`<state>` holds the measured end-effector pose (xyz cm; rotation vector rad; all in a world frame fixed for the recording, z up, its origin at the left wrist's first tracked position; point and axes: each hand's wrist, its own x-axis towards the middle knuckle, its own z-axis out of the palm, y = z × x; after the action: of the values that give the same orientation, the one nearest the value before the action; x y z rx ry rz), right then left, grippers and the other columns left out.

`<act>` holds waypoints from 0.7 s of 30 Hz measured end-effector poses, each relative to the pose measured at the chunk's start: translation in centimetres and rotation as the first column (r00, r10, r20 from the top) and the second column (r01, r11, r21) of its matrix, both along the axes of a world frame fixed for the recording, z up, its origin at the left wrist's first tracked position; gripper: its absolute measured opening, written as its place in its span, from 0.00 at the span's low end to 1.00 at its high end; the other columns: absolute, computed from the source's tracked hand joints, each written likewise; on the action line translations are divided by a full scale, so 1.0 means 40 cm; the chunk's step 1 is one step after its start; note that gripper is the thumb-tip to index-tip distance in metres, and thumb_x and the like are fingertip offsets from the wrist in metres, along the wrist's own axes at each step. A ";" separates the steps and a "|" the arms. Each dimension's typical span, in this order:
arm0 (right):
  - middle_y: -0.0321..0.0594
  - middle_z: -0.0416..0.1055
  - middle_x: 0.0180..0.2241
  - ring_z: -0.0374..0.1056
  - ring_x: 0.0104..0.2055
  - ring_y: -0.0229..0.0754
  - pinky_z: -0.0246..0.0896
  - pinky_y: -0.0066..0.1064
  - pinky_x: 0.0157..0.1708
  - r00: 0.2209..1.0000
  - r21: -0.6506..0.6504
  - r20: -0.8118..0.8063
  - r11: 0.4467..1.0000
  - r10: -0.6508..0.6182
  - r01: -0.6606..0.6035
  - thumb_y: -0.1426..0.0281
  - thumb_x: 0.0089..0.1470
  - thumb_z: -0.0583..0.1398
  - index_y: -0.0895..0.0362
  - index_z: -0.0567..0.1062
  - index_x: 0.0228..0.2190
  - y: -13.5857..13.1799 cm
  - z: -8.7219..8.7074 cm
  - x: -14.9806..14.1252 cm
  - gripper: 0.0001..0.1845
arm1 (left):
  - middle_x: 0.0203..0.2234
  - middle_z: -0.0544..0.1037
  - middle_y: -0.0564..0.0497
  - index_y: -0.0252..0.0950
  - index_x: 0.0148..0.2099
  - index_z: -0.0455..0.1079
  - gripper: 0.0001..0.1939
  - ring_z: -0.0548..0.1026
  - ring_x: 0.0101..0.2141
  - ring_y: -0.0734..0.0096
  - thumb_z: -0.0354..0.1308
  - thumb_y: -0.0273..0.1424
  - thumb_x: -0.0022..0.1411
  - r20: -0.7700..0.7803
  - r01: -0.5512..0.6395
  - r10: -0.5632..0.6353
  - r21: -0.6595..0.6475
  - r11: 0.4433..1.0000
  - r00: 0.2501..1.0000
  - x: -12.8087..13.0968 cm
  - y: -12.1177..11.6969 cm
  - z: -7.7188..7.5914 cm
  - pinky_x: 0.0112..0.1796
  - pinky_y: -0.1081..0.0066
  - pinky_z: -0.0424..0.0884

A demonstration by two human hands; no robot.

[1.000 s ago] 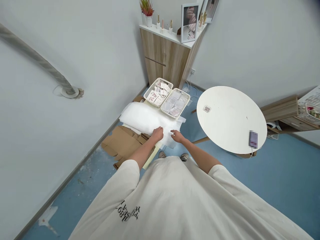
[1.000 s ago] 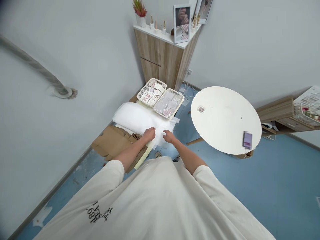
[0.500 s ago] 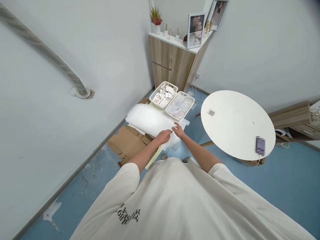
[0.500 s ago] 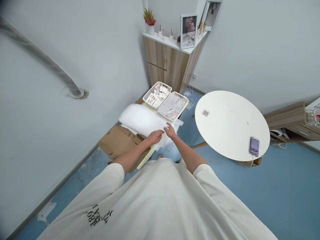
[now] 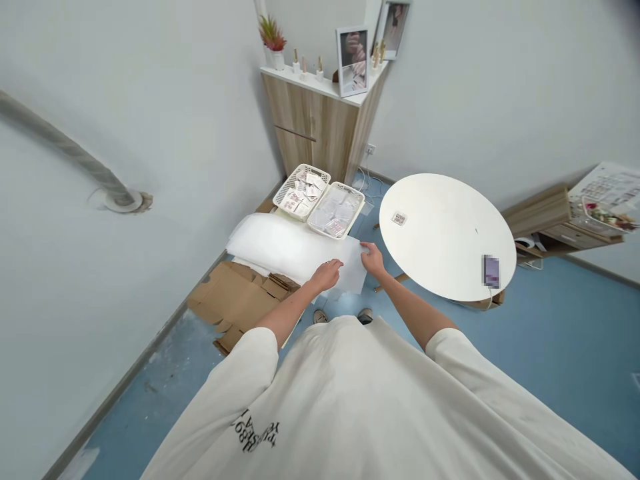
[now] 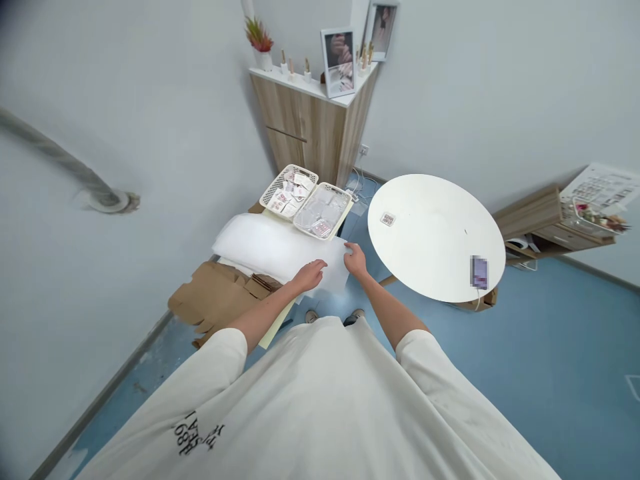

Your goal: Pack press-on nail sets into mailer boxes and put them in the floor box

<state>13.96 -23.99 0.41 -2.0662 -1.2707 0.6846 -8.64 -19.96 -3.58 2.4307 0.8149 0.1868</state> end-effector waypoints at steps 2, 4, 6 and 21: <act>0.43 0.71 0.57 0.66 0.59 0.50 0.60 0.41 0.63 0.999 0.002 0.017 0.999 -0.043 0.042 0.74 0.51 0.52 0.55 0.75 0.55 -0.021 0.011 0.057 0.30 | 0.58 0.70 0.44 0.38 0.63 0.65 0.23 0.72 0.54 0.60 0.47 0.23 0.68 0.003 0.038 -0.038 -0.002 0.999 0.999 0.048 -0.005 -0.003 0.55 0.60 0.70; 0.44 0.71 0.58 0.65 0.60 0.50 0.59 0.41 0.63 0.997 -0.004 0.018 0.997 -0.079 0.079 0.74 0.51 0.52 0.56 0.74 0.55 -0.042 0.018 0.116 0.30 | 0.60 0.68 0.43 0.37 0.63 0.64 0.24 0.72 0.55 0.59 0.48 0.23 0.67 -0.004 0.072 -0.072 -0.006 0.997 0.997 0.101 -0.009 -0.006 0.55 0.60 0.70; 0.44 0.70 0.58 0.65 0.61 0.50 0.58 0.40 0.64 0.994 -0.008 0.010 0.994 -0.113 0.113 0.74 0.50 0.53 0.57 0.75 0.55 -0.061 0.018 0.178 0.30 | 0.62 0.66 0.42 0.37 0.64 0.64 0.25 0.71 0.56 0.58 0.48 0.24 0.67 -0.022 0.097 -0.097 -0.007 0.995 0.995 0.156 -0.011 -0.008 0.56 0.59 0.69; 0.46 0.69 0.60 0.64 0.62 0.50 0.56 0.42 0.65 0.937 -0.009 -0.151 0.948 -0.315 0.317 0.71 0.50 0.54 0.58 0.74 0.57 -0.099 -0.083 0.760 0.31 | 0.70 0.55 0.39 0.35 0.70 0.57 0.29 0.65 0.62 0.47 0.46 0.29 0.68 -0.301 0.079 -0.092 -0.054 0.995 0.949 0.682 0.001 -0.012 0.57 0.54 0.67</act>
<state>44.37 -27.93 -2.92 -2.0980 -0.8304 0.6639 18.63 -19.93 -4.06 2.4838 0.8311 -0.2417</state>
